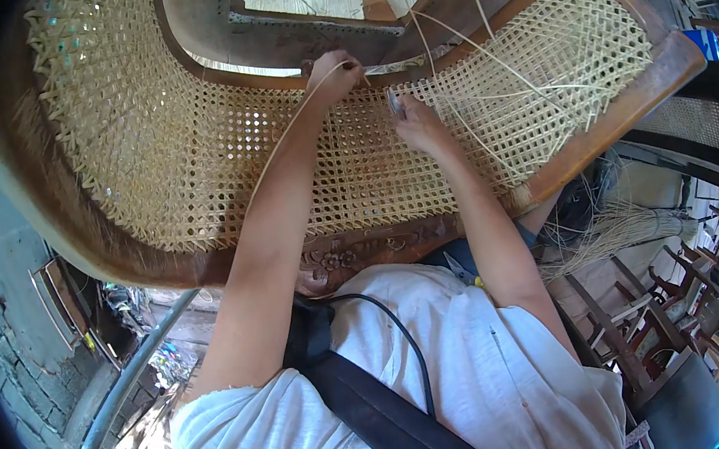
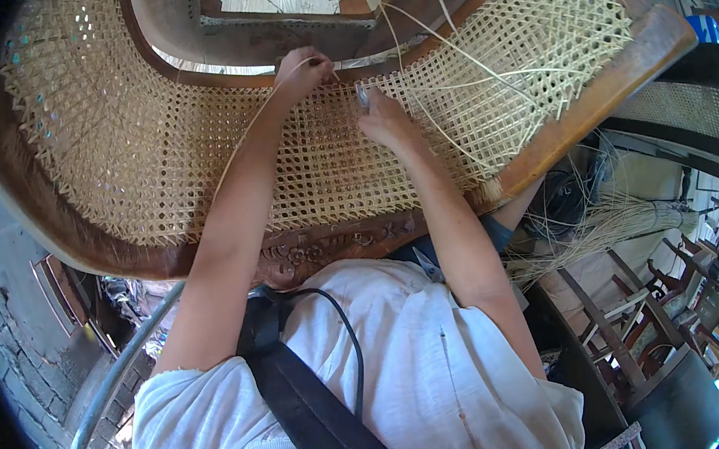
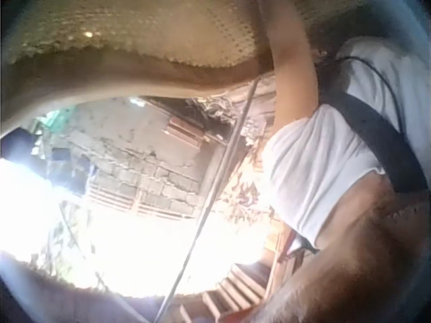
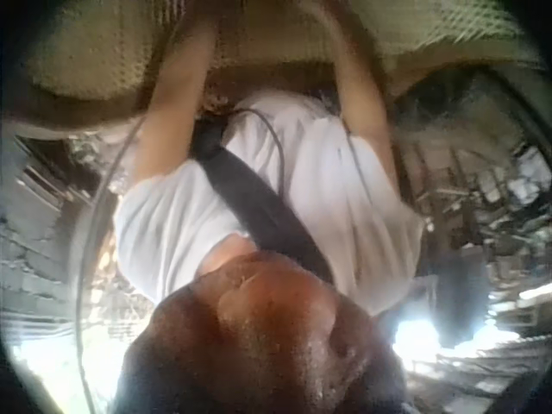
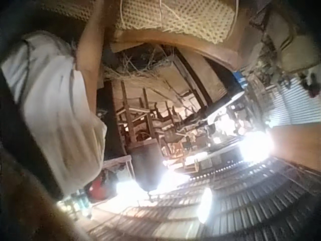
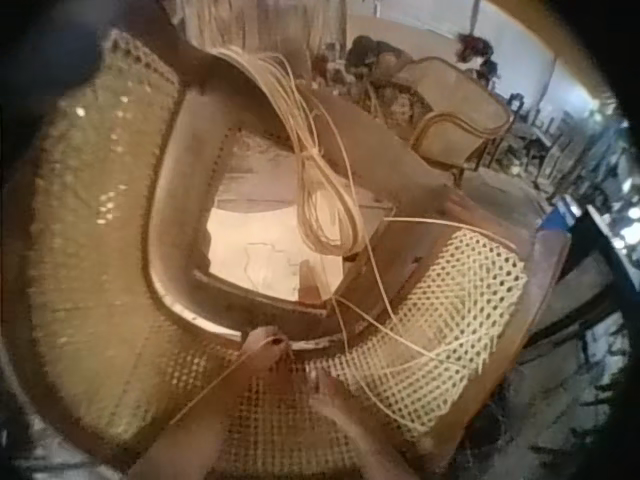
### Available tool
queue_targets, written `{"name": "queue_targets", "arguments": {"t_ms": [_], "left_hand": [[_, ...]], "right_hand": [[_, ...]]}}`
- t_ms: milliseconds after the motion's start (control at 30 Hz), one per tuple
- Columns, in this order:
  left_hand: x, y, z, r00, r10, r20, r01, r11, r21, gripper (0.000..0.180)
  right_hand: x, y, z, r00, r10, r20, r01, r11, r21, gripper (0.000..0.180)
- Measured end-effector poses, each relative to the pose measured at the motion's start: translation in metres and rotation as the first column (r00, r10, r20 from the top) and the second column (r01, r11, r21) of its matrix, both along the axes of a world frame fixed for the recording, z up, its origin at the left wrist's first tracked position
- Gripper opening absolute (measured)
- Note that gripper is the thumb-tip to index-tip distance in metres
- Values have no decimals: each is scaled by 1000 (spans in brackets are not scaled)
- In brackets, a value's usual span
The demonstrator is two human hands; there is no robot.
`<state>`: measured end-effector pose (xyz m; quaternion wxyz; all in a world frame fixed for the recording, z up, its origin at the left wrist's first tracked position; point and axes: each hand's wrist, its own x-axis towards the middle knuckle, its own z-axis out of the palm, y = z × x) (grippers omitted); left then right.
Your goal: The person weaves cane webbing onto a wooden chair frame, threading cane strips through the mesh and trimming and tucking the ends using a blade tool.
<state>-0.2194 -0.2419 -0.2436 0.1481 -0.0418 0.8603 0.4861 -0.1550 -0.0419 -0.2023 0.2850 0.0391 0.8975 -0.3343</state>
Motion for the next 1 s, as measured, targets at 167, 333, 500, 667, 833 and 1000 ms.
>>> {"name": "queue_targets", "arguments": {"t_ms": [167,333,500,667,833,1000], "left_hand": [[-11,-12,-21,989,-110,97,115,993,-38,21],[-14,-13,-28,979,-195,53,199,975,-99,23],[-8,-11,-21,987,-163,-5,163,986,-33,21],[-8,-12,-21,965,-262,-15,260,960,-101,22],[-15,-12,-28,951,-308,-9,307,948,-80,23],[-15,-12,-17,954,-282,106,288,956,-50,25]], "right_hand": [[-15,-7,-3,989,150,14,-150,988,41,25],[-53,-26,-7,944,280,175,-305,943,132,33],[-57,-41,2,921,305,244,-359,906,224,40],[-26,-31,9,973,218,73,-223,972,70,27],[-78,-46,23,885,386,260,-445,864,234,23],[-86,-45,19,830,423,364,-485,870,94,25]]}}
